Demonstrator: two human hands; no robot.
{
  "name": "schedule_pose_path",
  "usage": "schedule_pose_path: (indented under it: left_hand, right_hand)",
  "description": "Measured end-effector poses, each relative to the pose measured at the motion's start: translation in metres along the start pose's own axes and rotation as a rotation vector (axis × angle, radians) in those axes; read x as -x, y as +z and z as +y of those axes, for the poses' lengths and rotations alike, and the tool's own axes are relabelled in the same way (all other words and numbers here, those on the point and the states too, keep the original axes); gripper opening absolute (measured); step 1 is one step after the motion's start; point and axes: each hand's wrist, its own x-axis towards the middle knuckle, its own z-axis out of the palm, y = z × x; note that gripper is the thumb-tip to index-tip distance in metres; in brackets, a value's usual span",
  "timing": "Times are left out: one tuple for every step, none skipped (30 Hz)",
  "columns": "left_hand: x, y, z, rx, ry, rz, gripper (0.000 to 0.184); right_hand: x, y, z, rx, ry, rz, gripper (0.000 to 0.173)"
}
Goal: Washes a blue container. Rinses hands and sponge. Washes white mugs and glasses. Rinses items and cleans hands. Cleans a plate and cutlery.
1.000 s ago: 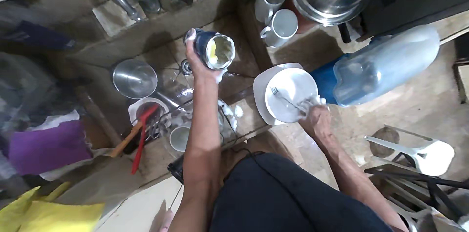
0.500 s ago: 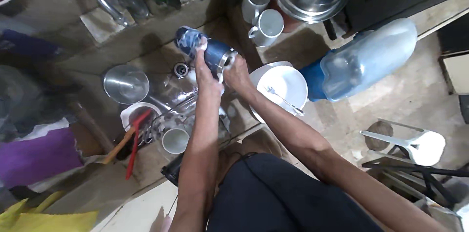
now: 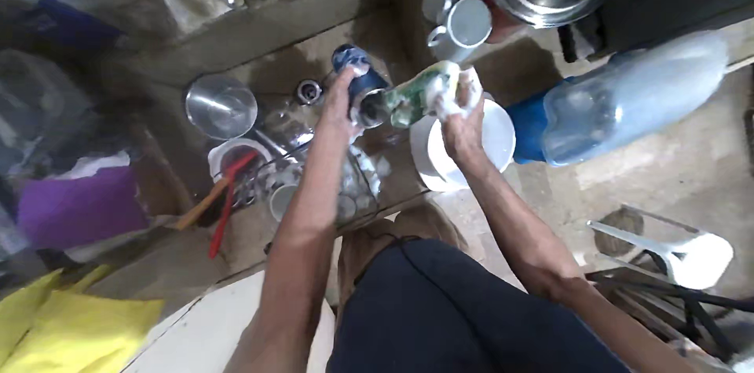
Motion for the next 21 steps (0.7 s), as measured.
schedule_pose_path:
  left_hand:
    - [0.030, 0.020, 0.025, -0.135, -0.006, -0.037, 0.041]
    - [0.063, 0.067, 0.077, -0.251, -0.303, 0.171, 0.034]
    - [0.074, 0.088, 0.101, -0.351, -0.445, 0.291, 0.034]
    - [0.070, 0.067, 0.099, -0.482, -0.420, 0.165, 0.035]
    - [0.052, 0.015, 0.063, -0.635, -0.128, -0.032, 0.040]
    - [0.032, -0.013, 0.047, -0.718, -0.100, -0.065, 0.048]
    - [0.018, -0.022, 0.050, -0.824, -0.178, -0.078, 0.059]
    - [0.011, -0.019, 0.058, -0.934, -0.252, -0.091, 0.068]
    - [0.008, -0.013, 0.065, -1.055, -0.292, -0.126, 0.073]
    - [0.009, -0.004, 0.072, -1.176, -0.311, -0.174, 0.073]
    - [0.010, 0.005, 0.079, -1.317, -0.319, -0.230, 0.074]
    - [0.010, 0.014, 0.085, -1.472, -0.331, -0.292, 0.076]
    - [0.010, 0.022, 0.089, -1.621, -0.350, -0.345, 0.077]
    - [0.009, 0.033, 0.090, -1.755, -0.357, -0.395, 0.074]
    - [0.011, 0.045, 0.090, -1.876, -0.355, -0.445, 0.069]
    - [0.015, 0.059, 0.090, -1.986, -0.361, -0.489, 0.064]
    - [0.019, 0.073, 0.088, -2.085, -0.369, -0.530, 0.061]
    - [0.025, 0.084, 0.084, -2.175, -0.375, -0.567, 0.057]
    - [0.029, 0.092, 0.076, -2.275, -0.355, -0.612, 0.055]
    - [0.031, 0.097, 0.066, -2.358, -0.330, -0.666, 0.053]
    - [0.034, 0.102, 0.055, -2.410, -0.323, -0.720, 0.051]
  right_hand:
    - [-0.001, -0.006, 0.001, -0.018, -0.018, 0.014, 0.047]
    - [0.000, -0.011, 0.003, -0.022, -0.050, 0.009, 0.054]
    - [0.001, -0.015, 0.003, -0.011, -0.087, -0.006, 0.058]
    - [0.003, -0.018, 0.001, 0.025, -0.130, -0.020, 0.056]
    - [0.005, -0.022, 0.000, 0.089, -0.175, -0.027, 0.050]
    - [0.008, -0.025, 0.000, 0.165, -0.217, -0.032, 0.043]
    - [0.008, -0.028, 0.000, 0.249, -0.244, -0.029, 0.035]
    - [0.009, -0.030, 0.001, 0.352, -0.266, -0.029, 0.030]
    - [0.008, -0.030, 0.003, 0.459, -0.292, -0.047, 0.032]
    - [0.008, -0.030, 0.006, 0.564, -0.311, -0.081, 0.035]
    - [0.009, -0.028, 0.009, 0.657, -0.327, -0.125, 0.038]
    - [0.008, -0.025, 0.013, 0.734, -0.347, -0.172, 0.039]
    - [0.009, -0.021, 0.014, 0.790, -0.357, -0.225, 0.039]
    - [0.009, -0.016, 0.015, 0.847, -0.347, -0.281, 0.039]
    - [0.009, -0.012, 0.016, 0.898, -0.331, -0.332, 0.042]
    - [0.008, -0.009, 0.018, 0.935, -0.323, -0.361, 0.042]
    - [0.008, -0.006, 0.019, 0.954, -0.313, -0.375, 0.043]
    - [0.009, -0.006, 0.019, 0.963, -0.287, -0.378, 0.042]
    - [0.009, -0.006, 0.020, 0.967, -0.253, -0.377, 0.041]
    - [0.010, -0.008, 0.021, 0.955, -0.225, -0.370, 0.041]
    - [0.011, -0.010, 0.022, 0.930, -0.211, -0.358, 0.041]
